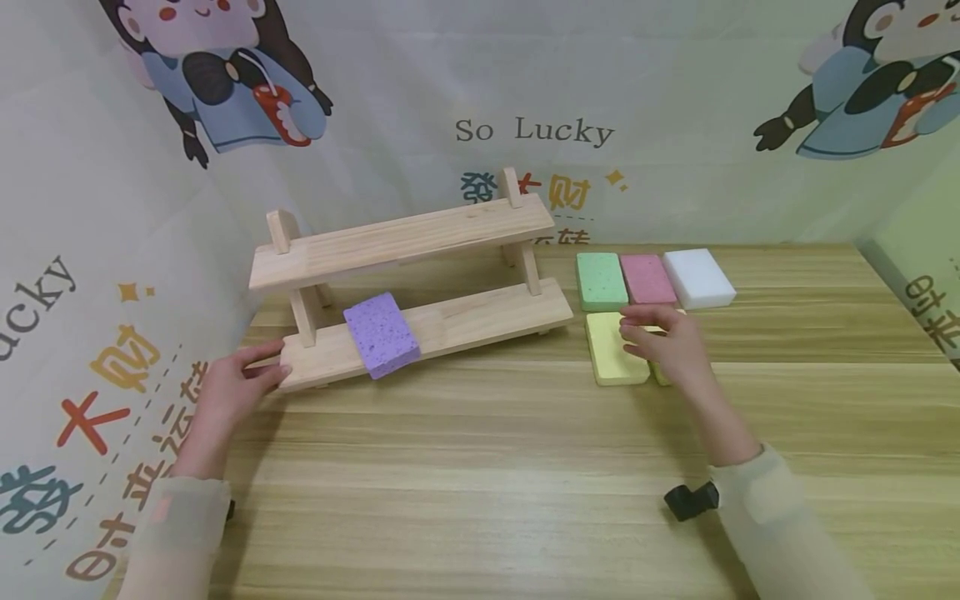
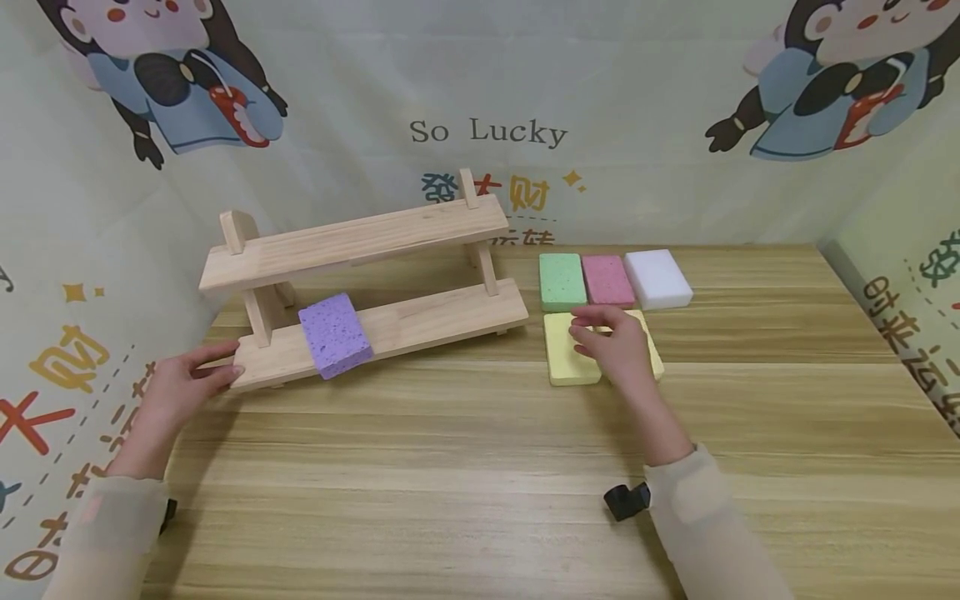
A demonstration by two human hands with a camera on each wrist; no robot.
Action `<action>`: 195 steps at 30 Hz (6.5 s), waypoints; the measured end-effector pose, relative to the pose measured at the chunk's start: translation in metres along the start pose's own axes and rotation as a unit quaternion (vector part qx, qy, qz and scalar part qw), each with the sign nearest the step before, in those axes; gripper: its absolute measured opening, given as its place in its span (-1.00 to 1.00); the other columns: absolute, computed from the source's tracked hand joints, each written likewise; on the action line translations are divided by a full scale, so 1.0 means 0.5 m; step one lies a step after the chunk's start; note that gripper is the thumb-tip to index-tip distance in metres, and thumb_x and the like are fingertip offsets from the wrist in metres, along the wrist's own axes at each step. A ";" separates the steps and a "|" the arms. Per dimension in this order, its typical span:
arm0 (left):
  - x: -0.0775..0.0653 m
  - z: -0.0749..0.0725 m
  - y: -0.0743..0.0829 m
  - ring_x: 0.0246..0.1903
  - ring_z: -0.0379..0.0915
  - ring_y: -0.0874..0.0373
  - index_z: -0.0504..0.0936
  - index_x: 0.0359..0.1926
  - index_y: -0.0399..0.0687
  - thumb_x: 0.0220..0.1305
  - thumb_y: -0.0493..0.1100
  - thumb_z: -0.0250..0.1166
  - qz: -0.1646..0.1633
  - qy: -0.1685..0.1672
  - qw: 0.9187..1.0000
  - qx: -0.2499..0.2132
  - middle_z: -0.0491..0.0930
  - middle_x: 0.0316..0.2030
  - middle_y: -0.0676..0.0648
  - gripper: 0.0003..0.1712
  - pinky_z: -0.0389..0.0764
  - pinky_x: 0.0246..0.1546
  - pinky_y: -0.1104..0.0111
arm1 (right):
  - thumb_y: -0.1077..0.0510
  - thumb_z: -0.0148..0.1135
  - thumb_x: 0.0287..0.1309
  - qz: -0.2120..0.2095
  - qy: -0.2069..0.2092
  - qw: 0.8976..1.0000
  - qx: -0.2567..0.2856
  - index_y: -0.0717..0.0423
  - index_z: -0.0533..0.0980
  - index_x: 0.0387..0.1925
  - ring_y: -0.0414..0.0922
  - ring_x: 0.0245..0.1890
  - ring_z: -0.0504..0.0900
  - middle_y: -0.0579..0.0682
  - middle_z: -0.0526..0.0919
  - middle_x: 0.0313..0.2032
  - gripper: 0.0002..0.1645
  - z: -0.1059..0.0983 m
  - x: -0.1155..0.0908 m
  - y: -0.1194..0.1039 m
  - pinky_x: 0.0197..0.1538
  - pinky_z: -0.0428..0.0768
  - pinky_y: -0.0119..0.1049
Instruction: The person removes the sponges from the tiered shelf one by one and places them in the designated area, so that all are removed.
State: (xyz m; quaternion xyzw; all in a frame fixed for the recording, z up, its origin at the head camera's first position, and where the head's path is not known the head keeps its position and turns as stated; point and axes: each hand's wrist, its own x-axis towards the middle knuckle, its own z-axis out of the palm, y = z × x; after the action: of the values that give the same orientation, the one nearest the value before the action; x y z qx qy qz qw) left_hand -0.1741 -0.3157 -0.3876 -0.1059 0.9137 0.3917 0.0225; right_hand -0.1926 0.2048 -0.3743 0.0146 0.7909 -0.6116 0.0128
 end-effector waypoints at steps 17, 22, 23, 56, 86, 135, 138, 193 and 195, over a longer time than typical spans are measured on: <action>0.000 0.000 0.003 -0.29 0.35 0.64 0.41 0.38 -0.21 0.42 -0.08 0.24 -0.001 0.004 1.000 0.008 0.47 0.27 -0.40 -0.41 0.46 -0.35 0.70 | 0.31 0.21 0.30 -0.034 -0.027 0.999 -0.022 0.45 0.50 0.14 -0.36 -0.30 0.66 0.37 0.61 0.00 -0.58 0.085 0.016 -0.017 -0.14 0.68 -0.45; -0.005 -0.001 0.007 -0.36 0.30 0.76 0.39 0.39 -0.26 0.44 -0.10 0.21 0.006 -0.005 1.000 -0.005 0.44 0.29 -0.41 -0.40 0.46 -0.34 0.72 | 0.27 0.22 0.30 -0.037 -0.040 0.998 -0.014 0.41 0.51 0.13 -0.28 -0.24 0.68 0.38 0.61 0.04 -0.59 0.114 0.019 -0.023 -0.13 0.67 -0.47; -0.006 -0.001 0.007 -0.36 0.29 0.77 0.38 0.39 -0.27 0.44 -0.10 0.20 0.006 -0.007 1.000 -0.008 0.43 0.30 -0.41 -0.40 0.46 -0.34 0.72 | 0.27 0.22 0.30 -0.035 -0.043 0.998 -0.011 0.41 0.51 0.13 -0.25 -0.22 0.68 0.37 0.61 0.04 -0.59 0.120 0.019 -0.024 -0.12 0.66 -0.47; -0.002 0.003 -0.001 -0.37 0.29 0.78 0.40 0.38 -0.25 0.43 -0.09 0.23 0.014 0.003 1.000 -0.013 0.43 0.29 -0.44 -0.40 0.48 -0.35 0.72 | 0.31 0.28 0.26 -0.006 -0.131 0.983 0.126 0.37 0.51 0.14 0.05 -0.17 0.75 0.31 0.65 0.01 -0.57 0.386 0.016 -0.052 0.02 0.68 -0.02; -0.005 0.007 0.008 -0.39 0.31 0.78 0.39 0.38 -0.27 0.42 -0.13 0.23 0.007 0.000 1.000 -0.015 0.45 0.27 -0.43 -0.41 0.49 -0.35 0.70 | 0.39 0.31 0.19 0.006 -0.081 0.987 0.140 0.31 0.63 -0.06 -0.19 -0.31 0.68 0.24 0.71 -0.06 -0.74 0.465 0.016 -0.052 -0.19 0.73 -0.30; -0.003 0.006 0.005 -0.40 0.28 0.80 0.39 0.37 -0.30 0.43 -0.15 0.22 0.008 0.008 1.000 -0.014 0.36 0.32 -0.47 -0.42 0.49 -0.37 0.71 | 0.47 0.19 0.25 0.009 -0.058 0.990 0.131 0.46 0.50 0.07 -0.23 -0.23 0.67 0.34 0.56 0.09 -0.65 0.235 0.008 -0.012 0.01 0.69 -0.19; -0.003 0.005 0.004 -0.40 0.29 0.79 0.39 0.37 -0.28 0.43 -0.14 0.22 0.006 0.008 1.000 -0.013 0.37 0.32 -0.47 -0.42 0.49 -0.37 0.71 | 0.45 0.20 0.25 0.007 -0.051 0.991 0.120 0.46 0.51 0.07 -0.28 -0.27 0.66 0.32 0.57 0.08 -0.65 0.215 0.007 -0.013 -0.03 0.70 -0.23; 0.006 0.005 -0.005 -0.39 0.30 0.78 0.40 0.37 -0.29 0.42 -0.13 0.23 0.007 0.002 1.000 -0.009 0.45 0.25 -0.46 -0.41 0.50 -0.36 0.69 | 0.40 0.22 0.26 0.013 0.086 0.964 0.250 -0.03 0.65 -0.27 -0.31 -0.38 0.73 -0.19 0.68 -0.28 -0.74 -0.158 -0.037 0.041 -0.22 0.68 -0.50; 0.005 0.005 -0.005 -0.38 0.29 0.78 0.40 0.37 -0.29 0.42 -0.12 0.24 0.006 0.003 1.000 -0.007 0.45 0.26 -0.46 -0.41 0.49 -0.36 0.70 | 0.41 0.22 0.25 0.009 0.088 0.961 0.262 -0.02 0.66 -0.27 -0.30 -0.38 0.73 -0.18 0.68 -0.28 -0.73 -0.166 -0.040 0.044 -0.22 0.68 -0.49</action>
State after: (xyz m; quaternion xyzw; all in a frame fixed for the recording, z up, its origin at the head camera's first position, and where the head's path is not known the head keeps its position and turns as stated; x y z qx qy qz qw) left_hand -0.1762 -0.3160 -0.3916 -0.1015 0.9114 0.3984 0.0165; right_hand -0.1720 0.2905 -0.3740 0.0779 0.6011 -0.7934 -0.0556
